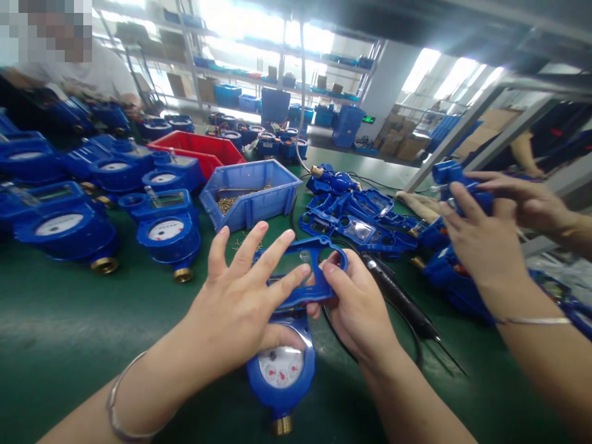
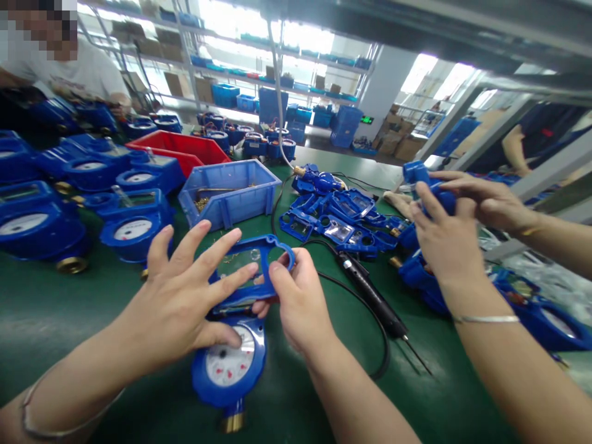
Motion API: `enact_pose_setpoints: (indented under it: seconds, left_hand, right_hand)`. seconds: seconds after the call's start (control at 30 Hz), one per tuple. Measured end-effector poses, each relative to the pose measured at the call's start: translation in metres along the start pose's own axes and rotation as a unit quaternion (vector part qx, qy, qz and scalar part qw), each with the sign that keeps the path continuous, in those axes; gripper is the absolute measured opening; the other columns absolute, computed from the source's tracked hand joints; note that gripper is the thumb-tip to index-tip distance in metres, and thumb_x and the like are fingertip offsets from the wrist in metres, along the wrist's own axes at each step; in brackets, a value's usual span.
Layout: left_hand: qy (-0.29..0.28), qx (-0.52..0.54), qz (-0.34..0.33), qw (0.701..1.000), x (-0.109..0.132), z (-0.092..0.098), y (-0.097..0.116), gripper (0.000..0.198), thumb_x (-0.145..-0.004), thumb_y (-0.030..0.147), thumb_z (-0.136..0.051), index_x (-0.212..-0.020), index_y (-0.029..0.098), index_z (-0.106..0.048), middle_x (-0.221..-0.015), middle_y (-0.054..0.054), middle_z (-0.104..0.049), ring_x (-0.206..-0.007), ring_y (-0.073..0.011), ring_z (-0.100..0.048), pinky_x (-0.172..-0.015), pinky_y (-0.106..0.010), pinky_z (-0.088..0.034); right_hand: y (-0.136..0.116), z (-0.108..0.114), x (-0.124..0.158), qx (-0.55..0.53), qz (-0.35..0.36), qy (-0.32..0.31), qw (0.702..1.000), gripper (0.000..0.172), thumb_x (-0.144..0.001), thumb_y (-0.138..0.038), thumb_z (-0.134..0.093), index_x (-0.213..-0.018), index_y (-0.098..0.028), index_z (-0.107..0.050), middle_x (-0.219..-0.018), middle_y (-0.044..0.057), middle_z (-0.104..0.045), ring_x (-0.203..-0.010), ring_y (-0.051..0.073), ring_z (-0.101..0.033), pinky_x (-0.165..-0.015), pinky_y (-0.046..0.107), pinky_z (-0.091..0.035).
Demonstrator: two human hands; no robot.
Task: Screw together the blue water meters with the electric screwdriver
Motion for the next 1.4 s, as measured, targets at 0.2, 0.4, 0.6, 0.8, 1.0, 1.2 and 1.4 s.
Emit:
enact_pose_setpoints:
  seconds: [0.2,0.4,0.6,0.8,1.0,1.2,1.4]
  left_hand:
    - [0.179,-0.02,0.074,0.981,0.007,0.01,-0.019,0.043,-0.074,0.055,-0.059,-0.104,0.025,-0.061,-0.128,-0.009,-0.055,-0.129,-0.0345,-0.036,-0.104,-0.059,-0.025]
    - [0.3,0.029,0.226,0.926,0.015,0.017,-0.047,0.03,-0.087,0.029,-0.047,-0.057,0.024,-0.048,-0.062,0.006,-0.056,-0.073,-0.0142,-0.061,-0.105,-0.048,-0.034]
    - [0.272,0.208,0.239,0.909,0.009,0.004,-0.031,0.023,-0.075,0.03,-0.065,-0.095,0.02,-0.057,-0.09,-0.001,-0.062,-0.085,-0.0172,-0.061,-0.08,-0.036,-0.052]
    - [0.031,0.278,0.216,0.935,-0.002,-0.012,-0.011,0.052,-0.068,0.029,-0.071,-0.115,0.019,-0.052,-0.111,-0.007,-0.064,-0.1,-0.0237,-0.061,-0.082,-0.037,-0.053]
    - [0.026,0.309,0.182,0.933,-0.004,-0.014,-0.014,0.034,-0.083,0.026,-0.052,-0.116,0.018,-0.056,-0.109,-0.006,-0.067,-0.099,-0.0218,-0.063,-0.084,-0.035,-0.052]
    - [0.187,0.176,0.234,0.938,0.006,0.003,-0.042,0.027,-0.084,0.041,-0.053,-0.081,0.017,-0.067,-0.066,-0.001,-0.063,-0.059,-0.0146,-0.058,-0.057,-0.028,-0.047]
    - [0.256,0.3,0.241,0.887,0.009,0.0,-0.051,0.062,-0.076,0.027,-0.064,-0.133,0.026,-0.038,-0.117,-0.007,-0.057,-0.106,-0.0209,-0.056,-0.083,-0.035,-0.051]
  right_hand:
    - [-0.007,0.004,-0.002,0.025,0.019,0.026,0.999,0.021,-0.079,-0.032,-0.057,-0.081,-0.021,-0.039,-0.057,-0.008,-0.057,-0.038,0.011,-0.054,-0.035,0.02,-0.044]
    - [-0.009,0.005,-0.003,0.028,0.019,0.031,0.999,0.021,-0.078,-0.031,-0.057,-0.081,-0.021,-0.039,-0.058,-0.007,-0.057,-0.038,0.011,-0.054,-0.034,0.02,-0.044]
    - [-0.004,0.003,-0.003,0.03,0.023,0.015,0.999,0.02,-0.08,-0.031,-0.056,-0.082,-0.021,-0.039,-0.058,-0.007,-0.057,-0.038,0.01,-0.055,-0.035,0.019,-0.044]
    - [-0.004,-0.002,0.005,0.067,0.05,-0.034,0.996,0.02,-0.083,-0.034,-0.055,-0.084,-0.021,-0.04,-0.061,-0.008,-0.054,-0.042,0.008,-0.055,-0.04,0.019,-0.048]
    - [-0.007,-0.001,0.005,0.139,0.074,-0.009,0.988,0.016,-0.085,-0.032,-0.052,-0.086,-0.02,-0.042,-0.064,-0.007,-0.054,-0.041,0.006,-0.054,-0.04,0.018,-0.048]
    - [-0.004,0.008,-0.005,0.083,0.047,0.006,0.995,0.017,-0.084,-0.032,-0.053,-0.085,-0.021,-0.041,-0.056,-0.009,-0.055,-0.038,0.009,-0.054,-0.034,0.018,-0.045]
    - [-0.002,0.007,-0.006,0.063,0.04,-0.009,0.997,0.017,-0.084,-0.032,-0.053,-0.084,-0.021,-0.04,-0.055,-0.01,-0.054,-0.037,0.008,-0.055,-0.034,0.016,-0.045]
Point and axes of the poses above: each hand's wrist, its own x-axis away from the middle knuckle, its own z-axis out of the back of the hand, y = z × x, the point moved 2 cm from there along -x, towards the middle knuckle
